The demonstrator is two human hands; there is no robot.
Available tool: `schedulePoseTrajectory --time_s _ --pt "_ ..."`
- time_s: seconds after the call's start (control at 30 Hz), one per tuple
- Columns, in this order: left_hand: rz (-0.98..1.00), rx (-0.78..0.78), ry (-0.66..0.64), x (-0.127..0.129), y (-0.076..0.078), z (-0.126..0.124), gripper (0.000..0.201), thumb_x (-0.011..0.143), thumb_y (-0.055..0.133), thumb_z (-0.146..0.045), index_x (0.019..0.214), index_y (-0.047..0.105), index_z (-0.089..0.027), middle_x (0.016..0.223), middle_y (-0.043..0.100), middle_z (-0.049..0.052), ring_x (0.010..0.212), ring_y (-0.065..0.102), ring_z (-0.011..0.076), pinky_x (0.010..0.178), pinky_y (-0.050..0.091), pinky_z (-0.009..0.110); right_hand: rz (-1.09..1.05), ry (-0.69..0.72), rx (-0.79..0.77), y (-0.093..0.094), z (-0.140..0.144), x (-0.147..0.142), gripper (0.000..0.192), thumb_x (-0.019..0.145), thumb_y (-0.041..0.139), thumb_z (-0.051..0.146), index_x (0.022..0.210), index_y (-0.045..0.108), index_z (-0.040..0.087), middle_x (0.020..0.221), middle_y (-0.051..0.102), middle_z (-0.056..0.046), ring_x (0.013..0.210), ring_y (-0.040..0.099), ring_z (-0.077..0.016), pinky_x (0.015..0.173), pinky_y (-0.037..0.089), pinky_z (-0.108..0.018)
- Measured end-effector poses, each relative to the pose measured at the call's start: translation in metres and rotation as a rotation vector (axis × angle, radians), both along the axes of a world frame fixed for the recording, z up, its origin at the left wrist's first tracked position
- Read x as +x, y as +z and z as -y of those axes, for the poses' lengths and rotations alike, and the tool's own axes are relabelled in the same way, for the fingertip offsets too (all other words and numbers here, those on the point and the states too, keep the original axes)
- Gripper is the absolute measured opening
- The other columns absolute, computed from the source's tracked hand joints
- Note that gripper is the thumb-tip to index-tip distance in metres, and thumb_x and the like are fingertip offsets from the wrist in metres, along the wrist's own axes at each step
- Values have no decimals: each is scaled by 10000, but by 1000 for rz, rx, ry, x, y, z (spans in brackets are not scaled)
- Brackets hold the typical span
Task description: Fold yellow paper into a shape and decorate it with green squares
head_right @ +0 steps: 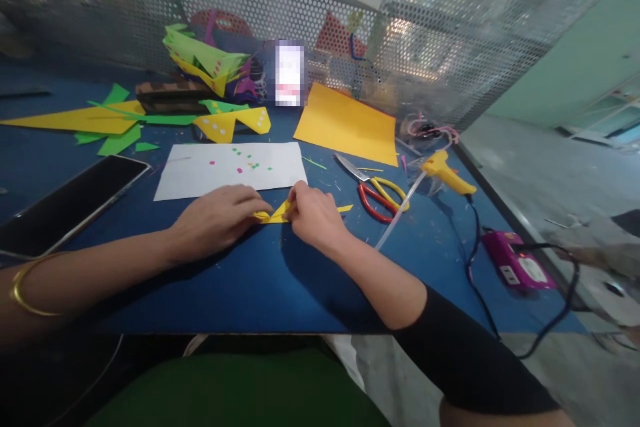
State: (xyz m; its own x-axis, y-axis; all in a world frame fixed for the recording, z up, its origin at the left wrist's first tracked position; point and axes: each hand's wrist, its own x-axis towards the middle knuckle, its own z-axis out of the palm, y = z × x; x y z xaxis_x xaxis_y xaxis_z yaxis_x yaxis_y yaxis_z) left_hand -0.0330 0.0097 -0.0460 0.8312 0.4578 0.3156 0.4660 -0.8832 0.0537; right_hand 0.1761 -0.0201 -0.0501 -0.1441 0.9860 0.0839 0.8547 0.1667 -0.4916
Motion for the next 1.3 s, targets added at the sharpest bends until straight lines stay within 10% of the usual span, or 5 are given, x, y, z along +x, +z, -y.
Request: schedulePoseTrajectory --time_s 0.3,1.3 --pt "-166 96 -201 5 0 4 303 936 394 -172 1143 613 -141 962 630 92 760 574 198 656 420 316 -227 -71 20 0 9 13 153 764 664 119 815 567 225 740 665 32 686 602 -147 645 402 -280" --pt "-314 101 -175 19 13 13 435 956 404 -373 1337 534 -208 985 602 85 687 526 220 655 397 381 -127 -56 38 3 16 32 162 767 689 110 786 566 213 737 654 35 706 584 -142 711 371 -282"
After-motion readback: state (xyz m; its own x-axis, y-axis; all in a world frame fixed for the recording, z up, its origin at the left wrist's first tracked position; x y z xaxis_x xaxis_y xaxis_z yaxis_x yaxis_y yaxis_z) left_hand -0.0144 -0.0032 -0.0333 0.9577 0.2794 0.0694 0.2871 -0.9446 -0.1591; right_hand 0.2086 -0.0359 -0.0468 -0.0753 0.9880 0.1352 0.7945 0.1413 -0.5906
